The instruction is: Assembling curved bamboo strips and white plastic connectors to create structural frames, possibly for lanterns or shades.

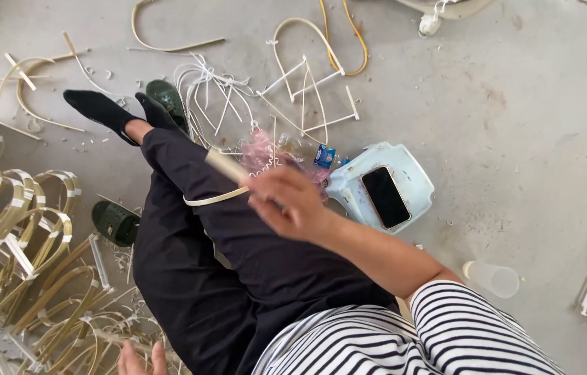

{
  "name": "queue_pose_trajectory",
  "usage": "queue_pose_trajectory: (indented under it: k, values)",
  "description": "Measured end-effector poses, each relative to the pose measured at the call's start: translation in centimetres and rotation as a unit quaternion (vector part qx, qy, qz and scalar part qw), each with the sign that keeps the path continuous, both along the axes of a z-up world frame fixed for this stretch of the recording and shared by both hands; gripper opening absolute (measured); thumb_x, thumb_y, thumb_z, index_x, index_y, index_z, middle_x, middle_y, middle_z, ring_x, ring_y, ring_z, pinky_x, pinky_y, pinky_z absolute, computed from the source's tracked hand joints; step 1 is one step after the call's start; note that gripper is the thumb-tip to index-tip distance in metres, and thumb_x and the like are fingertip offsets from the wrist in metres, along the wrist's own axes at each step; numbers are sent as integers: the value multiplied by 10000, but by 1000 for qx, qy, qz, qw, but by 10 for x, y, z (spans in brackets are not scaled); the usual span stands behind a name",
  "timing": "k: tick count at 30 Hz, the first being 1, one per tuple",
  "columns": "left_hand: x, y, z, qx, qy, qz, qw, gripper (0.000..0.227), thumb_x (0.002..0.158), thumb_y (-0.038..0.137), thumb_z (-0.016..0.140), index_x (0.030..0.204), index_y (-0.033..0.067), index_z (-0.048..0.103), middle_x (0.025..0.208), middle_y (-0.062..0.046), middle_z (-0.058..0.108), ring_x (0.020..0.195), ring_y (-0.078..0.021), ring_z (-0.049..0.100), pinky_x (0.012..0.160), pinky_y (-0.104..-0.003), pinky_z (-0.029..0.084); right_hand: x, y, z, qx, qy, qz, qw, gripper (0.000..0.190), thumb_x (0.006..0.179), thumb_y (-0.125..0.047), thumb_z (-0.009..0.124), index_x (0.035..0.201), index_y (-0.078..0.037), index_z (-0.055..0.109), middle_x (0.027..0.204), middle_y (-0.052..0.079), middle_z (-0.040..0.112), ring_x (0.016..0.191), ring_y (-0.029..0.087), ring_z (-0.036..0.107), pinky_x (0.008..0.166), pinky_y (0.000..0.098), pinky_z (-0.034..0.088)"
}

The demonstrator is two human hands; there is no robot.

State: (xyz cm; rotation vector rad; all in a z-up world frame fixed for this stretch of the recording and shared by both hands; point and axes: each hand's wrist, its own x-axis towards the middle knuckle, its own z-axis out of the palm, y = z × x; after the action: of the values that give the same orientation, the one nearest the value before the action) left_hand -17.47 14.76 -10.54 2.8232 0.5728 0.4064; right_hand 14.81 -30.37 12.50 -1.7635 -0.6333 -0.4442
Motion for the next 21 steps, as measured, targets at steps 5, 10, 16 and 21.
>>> queue_pose_trajectory:
  k: [5,10,16,21]
  values:
    - [72,-48,71,-87,66,-16,994,733,922,386,733,1527,16,547,1511,-283,546,1413,-442,507,1161,-526,427,31,-12,-97,-304,267,-6,914,438,961,-288,686,1336,-73,614,1083,162,693,961,336,683,830,457,541]
    - [170,-87,106,-16,91,-106,990,692,958,402,736,1537,62,571,1583,-239,515,1480,-452,438,1210,-566,379,-34,-31,-171,-308,410,54,857,325,927,-336,635,1198,-174,713,1139,125,729,1055,338,684,893,482,525]
    - [243,-96,47,103,181,-250,945,505,1052,389,635,1425,56,570,1583,-230,491,1521,-444,366,1235,-644,304,-87,-103,-137,-148,483,-34,863,285,1017,-349,544,1193,-194,705,923,63,787,851,267,757,809,421,578]
    - [255,-77,-43,425,314,-348,774,829,833,606,594,1555,208,510,1550,-53,486,1569,-360,205,1164,-702,87,-174,-183,-133,-120,412,-258,866,212,990,-324,632,1106,-177,731,969,83,770,850,290,742,729,414,584]
